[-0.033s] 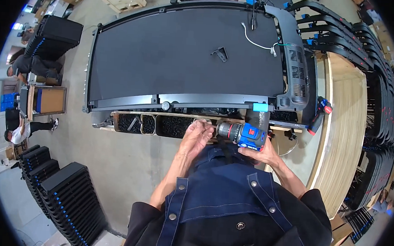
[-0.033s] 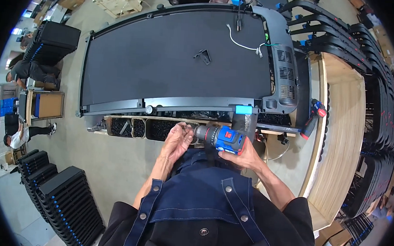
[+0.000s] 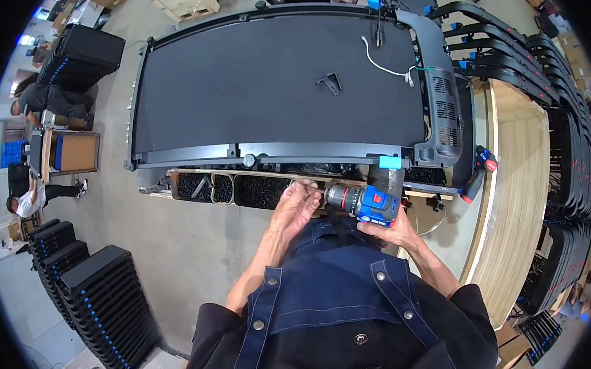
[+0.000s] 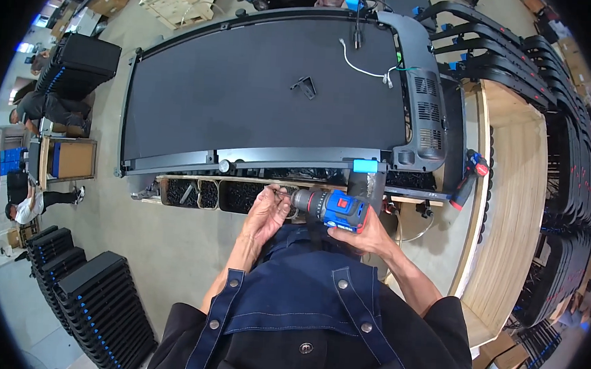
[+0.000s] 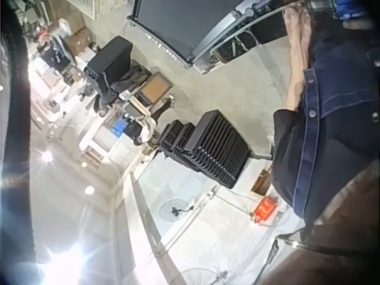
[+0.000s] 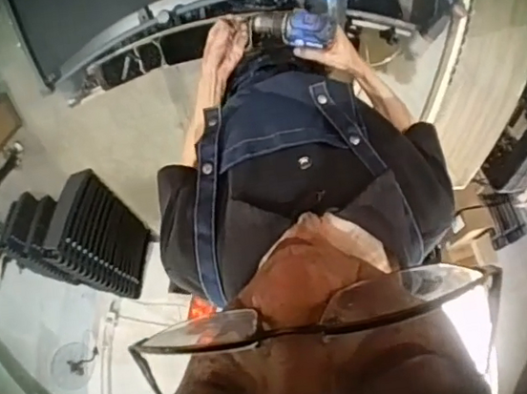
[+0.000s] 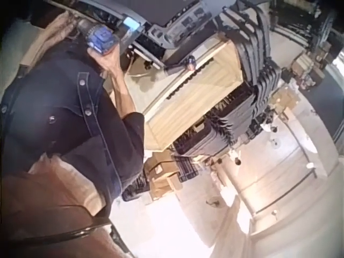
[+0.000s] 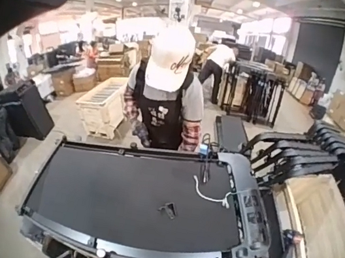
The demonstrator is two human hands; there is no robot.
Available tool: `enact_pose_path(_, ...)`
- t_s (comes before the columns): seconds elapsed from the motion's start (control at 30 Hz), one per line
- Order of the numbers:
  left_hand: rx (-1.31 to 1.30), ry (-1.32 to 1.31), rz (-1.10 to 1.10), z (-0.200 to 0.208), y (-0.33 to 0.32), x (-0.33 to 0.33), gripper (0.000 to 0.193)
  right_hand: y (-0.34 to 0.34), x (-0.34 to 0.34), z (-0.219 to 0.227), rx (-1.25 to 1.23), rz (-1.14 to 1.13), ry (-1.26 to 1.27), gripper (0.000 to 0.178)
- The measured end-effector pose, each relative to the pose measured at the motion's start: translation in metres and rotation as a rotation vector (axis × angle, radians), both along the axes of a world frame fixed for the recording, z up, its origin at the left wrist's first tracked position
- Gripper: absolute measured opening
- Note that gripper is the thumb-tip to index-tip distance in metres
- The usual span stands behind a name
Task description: Assembling the motor cover and internal components of a treadmill using power tools on a factory floor.
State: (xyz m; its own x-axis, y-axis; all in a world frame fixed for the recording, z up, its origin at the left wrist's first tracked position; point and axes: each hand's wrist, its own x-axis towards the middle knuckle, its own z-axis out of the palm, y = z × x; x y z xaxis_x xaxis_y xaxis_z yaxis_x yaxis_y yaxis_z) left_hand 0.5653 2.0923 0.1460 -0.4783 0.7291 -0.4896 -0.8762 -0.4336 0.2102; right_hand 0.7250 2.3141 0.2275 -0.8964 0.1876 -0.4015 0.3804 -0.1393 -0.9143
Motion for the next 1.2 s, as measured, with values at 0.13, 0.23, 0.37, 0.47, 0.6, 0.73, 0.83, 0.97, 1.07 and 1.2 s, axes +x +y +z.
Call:
enact_pose_path(0.13, 0.022, -0.047, 0.023, 0.005, 0.008, -0.005, 0.024, -0.003, -0.002, 0.000, -0.015, -0.020, 0.015, 0.059)
enact_pose_path(0.23, 0.011, -0.006, -0.010, 0.015, 0.012, -0.013, 0.024, -0.004, -0.005, 0.012, 0.007, -0.037, 0.016, 0.061)
enact_pose_path(0.37, -0.193, 0.225, -0.094, 0.036, 0.024, -0.023, 0.023, 0.002, -0.008, 0.021, 0.129, -0.031, -0.002, 0.057)
enact_pose_path(0.47, -0.371, 0.423, -0.145, 0.052, 0.037, -0.029, 0.026, 0.011, -0.009, 0.018, 0.194, -0.013, 0.017, 0.049)
enact_pose_path(0.6, -0.302, 0.435, -0.176, 0.056, 0.066, -0.047, 0.031, 0.018, -0.013, 0.012, 0.045, -0.097, 0.011, 0.044)
enact_pose_path(0.73, -0.326, 0.559, -0.272, 0.080, 0.109, -0.090, 0.039, 0.025, -0.020, 0.022, -0.134, -0.292, 0.178, 0.045)
enact_pose_path(0.83, -0.879, 1.345, -0.091, 0.043, 0.143, -0.142, 0.044, 0.031, -0.021, 0.031, -0.148, -0.411, 0.139, 0.045)
enact_pose_path(0.97, -1.248, 1.832, -0.167, 0.022, 0.161, -0.185, 0.033, 0.032, -0.015, 0.030, -0.136, -0.467, 0.118, 0.042)
enact_pose_path(1.07, -1.105, 1.578, -0.171, 0.036, 0.174, -0.169, 0.025, 0.033, -0.005, 0.023, -0.129, -0.539, 0.122, 0.038)
enact_pose_path(1.2, -1.264, 1.577, -0.409, 0.046, 0.154, -0.144, 0.031, 0.032, 0.007, 0.012, -0.153, -0.606, 0.157, 0.035)
